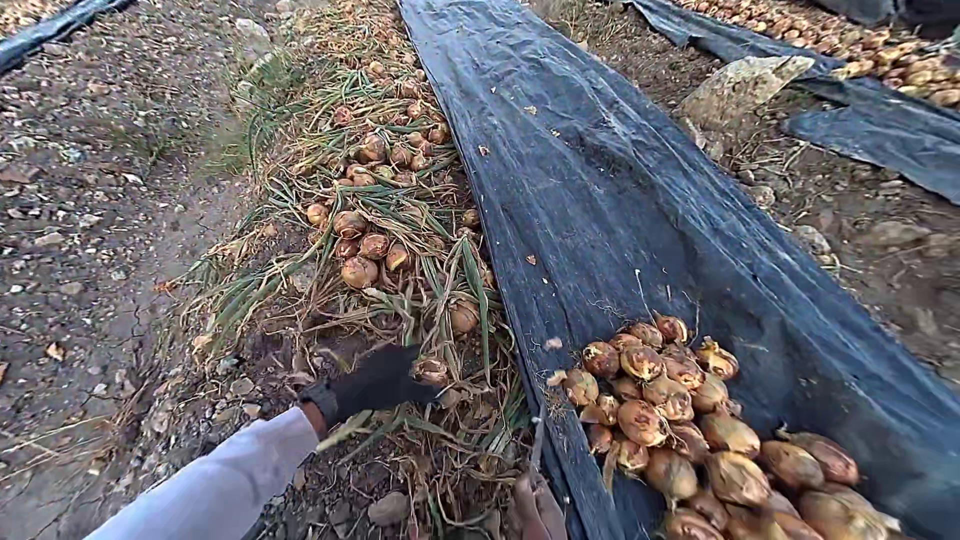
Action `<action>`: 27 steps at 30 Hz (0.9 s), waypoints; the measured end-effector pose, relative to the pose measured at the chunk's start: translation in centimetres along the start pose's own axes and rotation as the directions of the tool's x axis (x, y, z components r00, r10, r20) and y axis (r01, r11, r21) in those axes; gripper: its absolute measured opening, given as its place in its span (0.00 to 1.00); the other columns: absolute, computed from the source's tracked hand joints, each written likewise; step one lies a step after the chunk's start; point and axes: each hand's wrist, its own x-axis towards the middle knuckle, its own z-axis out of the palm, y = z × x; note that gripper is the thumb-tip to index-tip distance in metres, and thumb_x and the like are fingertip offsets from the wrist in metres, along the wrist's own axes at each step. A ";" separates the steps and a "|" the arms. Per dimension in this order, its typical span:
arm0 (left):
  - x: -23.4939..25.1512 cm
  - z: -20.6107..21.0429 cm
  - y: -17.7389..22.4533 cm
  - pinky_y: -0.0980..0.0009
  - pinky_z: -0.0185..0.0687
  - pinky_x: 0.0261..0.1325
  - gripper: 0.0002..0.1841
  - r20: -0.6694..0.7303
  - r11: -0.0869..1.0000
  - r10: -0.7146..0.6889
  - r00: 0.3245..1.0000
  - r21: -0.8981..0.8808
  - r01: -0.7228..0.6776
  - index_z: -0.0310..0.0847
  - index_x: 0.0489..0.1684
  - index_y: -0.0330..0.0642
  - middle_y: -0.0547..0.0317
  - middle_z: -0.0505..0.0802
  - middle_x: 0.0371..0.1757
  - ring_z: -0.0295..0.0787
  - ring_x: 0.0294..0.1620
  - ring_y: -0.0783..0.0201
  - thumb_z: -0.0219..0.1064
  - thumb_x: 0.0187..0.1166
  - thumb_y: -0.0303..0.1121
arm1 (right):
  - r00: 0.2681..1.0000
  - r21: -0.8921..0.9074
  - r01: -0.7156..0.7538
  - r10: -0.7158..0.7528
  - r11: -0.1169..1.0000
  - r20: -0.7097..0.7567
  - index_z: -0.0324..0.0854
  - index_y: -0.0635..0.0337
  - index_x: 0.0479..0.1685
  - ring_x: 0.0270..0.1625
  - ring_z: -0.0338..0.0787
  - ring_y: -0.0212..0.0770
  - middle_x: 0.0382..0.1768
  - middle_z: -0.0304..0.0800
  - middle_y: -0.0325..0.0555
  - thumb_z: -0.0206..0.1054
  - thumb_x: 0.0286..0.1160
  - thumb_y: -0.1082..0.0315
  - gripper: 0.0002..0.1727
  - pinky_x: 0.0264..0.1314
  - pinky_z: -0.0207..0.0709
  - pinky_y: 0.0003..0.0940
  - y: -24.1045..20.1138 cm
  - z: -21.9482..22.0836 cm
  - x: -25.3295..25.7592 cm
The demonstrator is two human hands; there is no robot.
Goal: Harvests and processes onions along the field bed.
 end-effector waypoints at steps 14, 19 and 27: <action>-14.0 0.8 13.0 0.46 0.82 0.42 0.34 0.194 0.901 0.249 0.949 0.312 -0.300 0.88 0.36 0.44 0.53 0.88 0.28 0.88 0.35 0.52 0.64 0.74 0.71 | 0.951 -0.037 0.271 -0.261 0.962 0.168 0.80 0.52 0.35 0.13 0.62 0.25 0.14 0.64 0.26 0.50 0.88 0.45 0.23 0.16 0.61 0.25 -2.7 -0.2 -8.8; -14.3 1.9 12.7 0.54 0.87 0.47 0.21 0.003 0.834 0.483 0.875 0.302 -0.462 0.89 0.45 0.49 0.60 0.92 0.38 0.90 0.41 0.61 0.64 0.83 0.57 | 0.990 0.018 0.032 -0.034 0.999 0.137 0.73 0.55 0.35 0.10 0.59 0.30 0.12 0.60 0.32 0.43 0.87 0.36 0.31 0.11 0.60 0.28 -0.1 -0.4 -8.2; -8.6 7.1 12.1 0.32 0.81 0.44 0.14 0.412 0.768 0.300 0.860 0.431 -0.474 0.85 0.43 0.36 0.37 0.91 0.38 0.90 0.44 0.33 0.66 0.80 0.40 | 0.955 -0.034 0.254 -0.256 0.967 -0.149 0.78 0.69 0.63 0.42 0.91 0.30 0.43 0.92 0.42 0.76 0.67 0.46 0.36 0.50 0.88 0.32 -0.5 1.5 -4.4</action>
